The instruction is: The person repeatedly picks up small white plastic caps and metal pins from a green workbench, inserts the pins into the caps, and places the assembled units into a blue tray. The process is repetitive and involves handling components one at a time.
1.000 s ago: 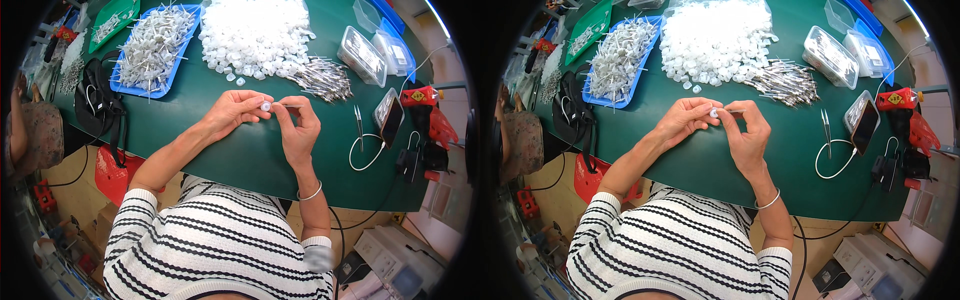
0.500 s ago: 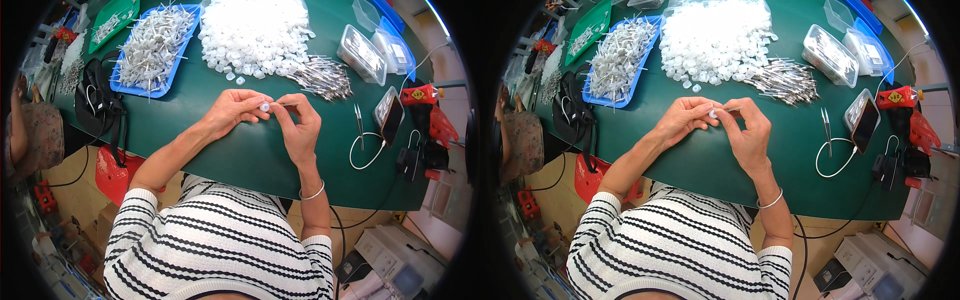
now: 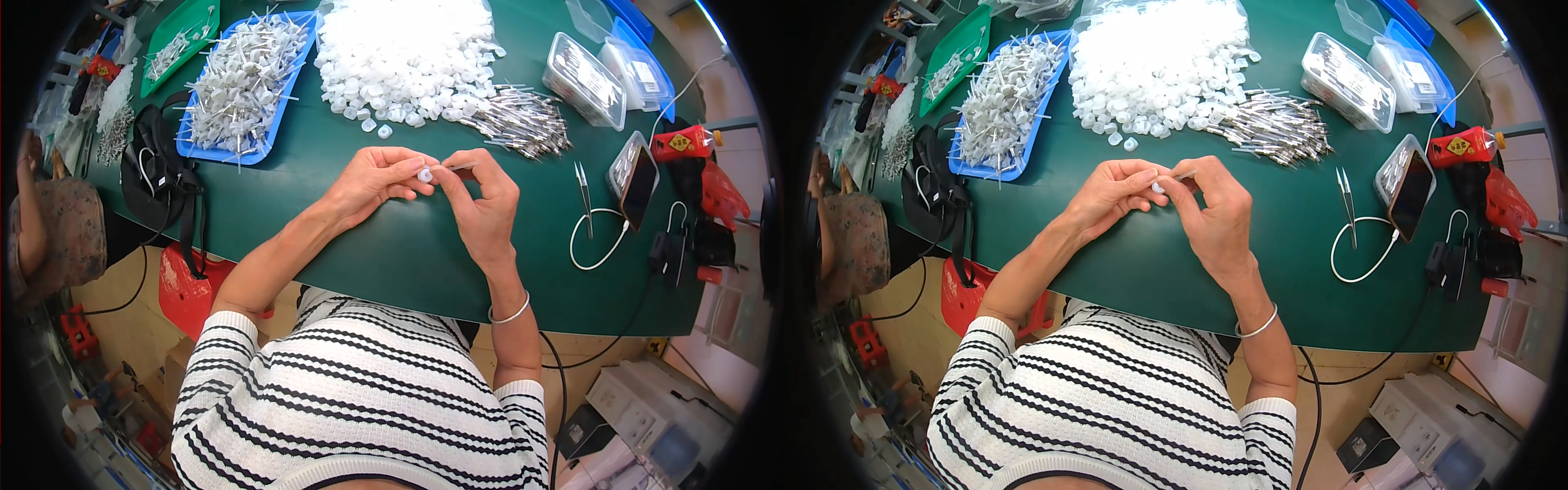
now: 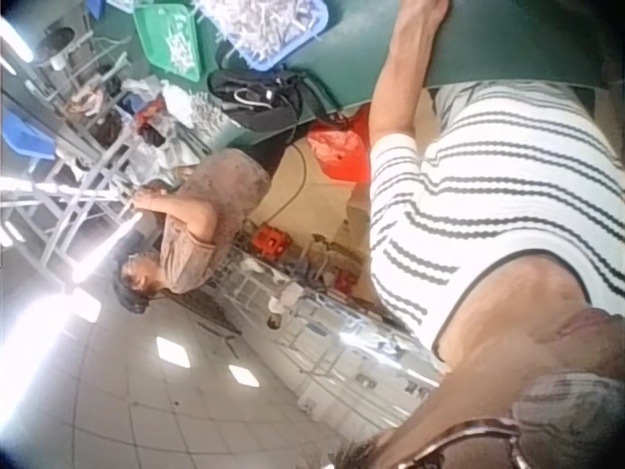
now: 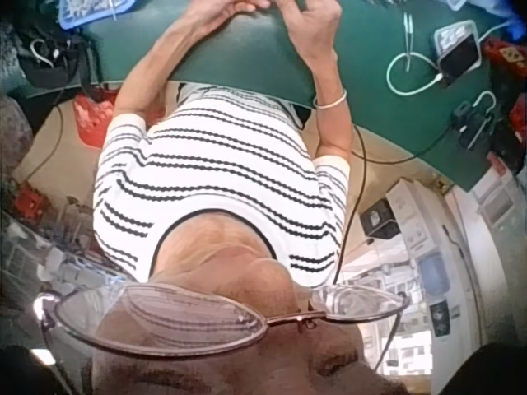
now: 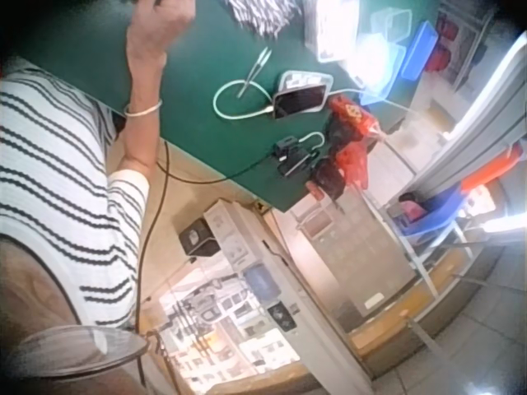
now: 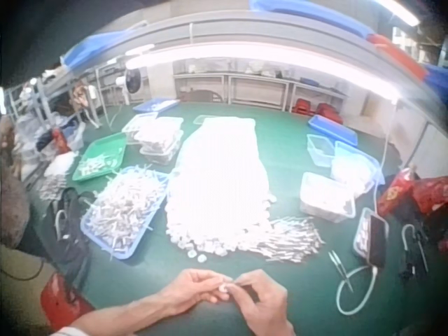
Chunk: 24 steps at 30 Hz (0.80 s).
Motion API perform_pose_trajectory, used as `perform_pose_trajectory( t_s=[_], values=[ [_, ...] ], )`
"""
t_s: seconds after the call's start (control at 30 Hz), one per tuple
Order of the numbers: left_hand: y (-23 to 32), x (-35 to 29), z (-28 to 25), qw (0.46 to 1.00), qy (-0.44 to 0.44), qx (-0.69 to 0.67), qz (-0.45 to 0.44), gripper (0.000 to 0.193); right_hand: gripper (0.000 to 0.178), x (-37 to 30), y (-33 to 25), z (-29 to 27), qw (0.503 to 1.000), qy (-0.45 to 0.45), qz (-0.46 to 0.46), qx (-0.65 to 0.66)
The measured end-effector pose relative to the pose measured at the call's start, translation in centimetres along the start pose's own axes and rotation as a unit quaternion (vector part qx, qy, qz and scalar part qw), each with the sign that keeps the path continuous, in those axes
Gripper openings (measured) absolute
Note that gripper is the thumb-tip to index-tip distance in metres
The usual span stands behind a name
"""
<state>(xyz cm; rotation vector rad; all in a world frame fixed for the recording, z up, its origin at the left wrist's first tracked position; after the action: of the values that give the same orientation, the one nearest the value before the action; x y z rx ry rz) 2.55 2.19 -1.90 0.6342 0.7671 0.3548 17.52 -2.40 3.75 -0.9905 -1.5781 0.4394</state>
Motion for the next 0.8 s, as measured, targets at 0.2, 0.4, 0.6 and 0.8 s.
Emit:
perform_pose_trajectory(
  t_s=[0.2,0.4,0.6,0.8],
  values=[
    [0.19,-0.13,0.03,0.999,0.022,0.037,0.019,0.027,0.013,0.19,-0.14,-0.17,0.999,-0.022,-0.023,-0.028],
    [0.18,-0.11,-0.04,0.999,0.026,0.035,0.016,0.026,0.013,0.28,-0.17,-0.31,0.998,-0.037,-0.028,-0.037],
    [0.16,-0.13,-0.09,0.999,0.029,0.04,0.015,0.025,0.013,0.38,-0.19,-0.38,0.997,-0.051,-0.037,-0.049],
    [0.1,-0.12,-0.08,0.999,0.025,0.024,0.009,0.025,0.012,0.48,-0.34,-0.42,0.996,-0.056,-0.04,-0.052]
  ],
)
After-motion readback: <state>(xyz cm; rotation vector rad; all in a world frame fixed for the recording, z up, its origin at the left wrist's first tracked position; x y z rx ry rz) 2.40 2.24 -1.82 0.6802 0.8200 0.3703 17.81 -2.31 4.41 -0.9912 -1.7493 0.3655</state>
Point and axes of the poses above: each hand's wrist, its own x-axis towards the middle knuckle, its own z-axis out of the palm, y = z × x, the point moved 4 cm from there along x, towards the middle knuckle, and after that the axes turned 14 degrees about -z, right-handed, at the moved point
